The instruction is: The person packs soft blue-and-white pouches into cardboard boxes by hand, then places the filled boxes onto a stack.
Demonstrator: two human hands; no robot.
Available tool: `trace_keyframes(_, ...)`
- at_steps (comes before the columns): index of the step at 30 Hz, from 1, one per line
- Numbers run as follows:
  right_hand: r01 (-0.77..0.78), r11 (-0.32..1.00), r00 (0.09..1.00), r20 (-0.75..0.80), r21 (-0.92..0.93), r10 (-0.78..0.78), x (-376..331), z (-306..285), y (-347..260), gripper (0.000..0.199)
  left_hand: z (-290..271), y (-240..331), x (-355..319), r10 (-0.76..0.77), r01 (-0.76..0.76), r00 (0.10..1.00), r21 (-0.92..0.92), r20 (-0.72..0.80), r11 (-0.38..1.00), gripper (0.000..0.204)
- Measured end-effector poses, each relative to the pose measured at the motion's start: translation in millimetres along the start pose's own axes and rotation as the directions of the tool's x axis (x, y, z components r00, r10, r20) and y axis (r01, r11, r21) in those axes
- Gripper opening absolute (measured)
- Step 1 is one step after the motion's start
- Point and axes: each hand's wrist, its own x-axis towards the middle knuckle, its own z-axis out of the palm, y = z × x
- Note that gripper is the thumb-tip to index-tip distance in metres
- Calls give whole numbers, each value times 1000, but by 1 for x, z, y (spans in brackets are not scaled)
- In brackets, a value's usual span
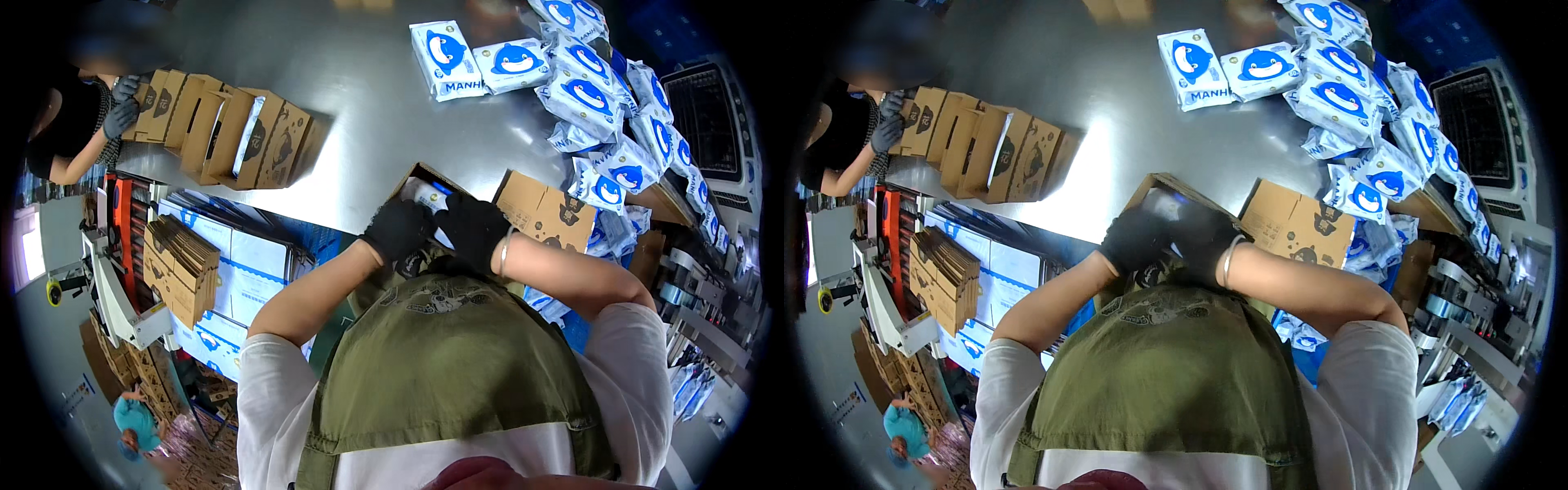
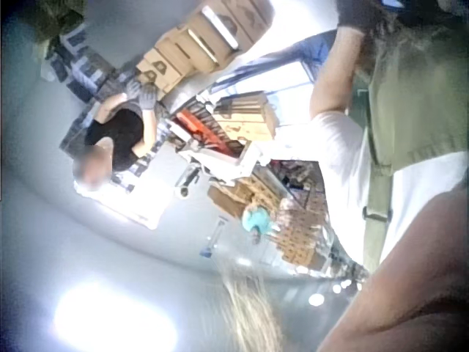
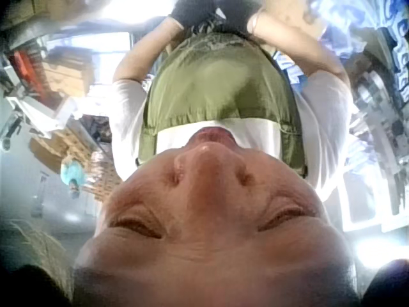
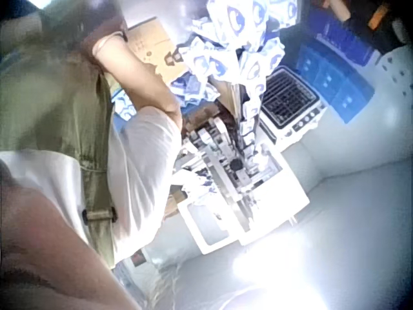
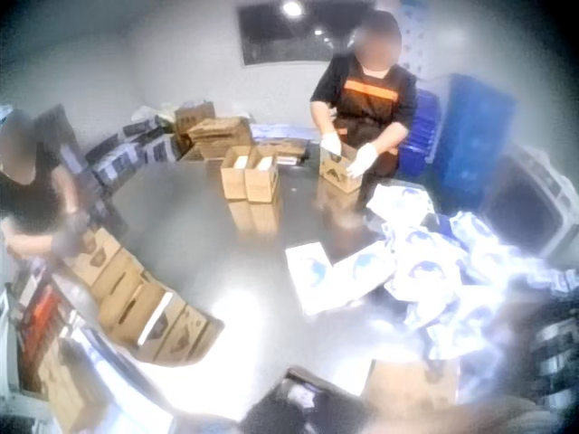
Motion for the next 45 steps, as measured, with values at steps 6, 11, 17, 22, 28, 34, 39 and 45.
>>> trace_keyframes(6, 90, 959, 950, 313, -269, -2, -9, 5, 14, 16, 6, -7, -3, 161, -162, 974, 2, -161, 987, 12)
trace_keyframes(11, 84, 975, 950, 312, -208, -16, -49, -7, 18, 9, 3, -13, 0, 188, -195, 964, -18, -190, 981, 7)
trace_keyframes(17, 69, 989, 937, 348, -132, -19, -62, 15, 13, 12, 15, -20, 7, 233, -234, 958, 15, -168, 972, 9)
trace_keyframes(22, 136, 861, 846, 509, -491, 157, -23, 48, 47, 25, 16, -1, 17, 205, -196, 967, 72, -152, 978, 16)
trace_keyframes(28, 84, 976, 888, -460, 202, 19, -12, -37, 36, 24, -3, -70, -47, -318, 363, 831, 11, -456, 932, 16)
trace_keyframes(34, -417, 909, 791, -499, -14, 355, -127, 67, 197, 20, -65, -128, -75, -817, 823, 499, -136, -291, 551, 31)
trace_keyframes(39, -825, 464, 294, -456, 322, 840, -222, 124, 232, 27, -65, -178, -73, -764, 829, 486, -52, -425, 557, 29)
trace_keyframes(45, -677, -282, -432, -57, 679, 900, -321, 205, 261, 109, -72, -210, -63, -711, 779, 572, 1, -410, 627, 45)
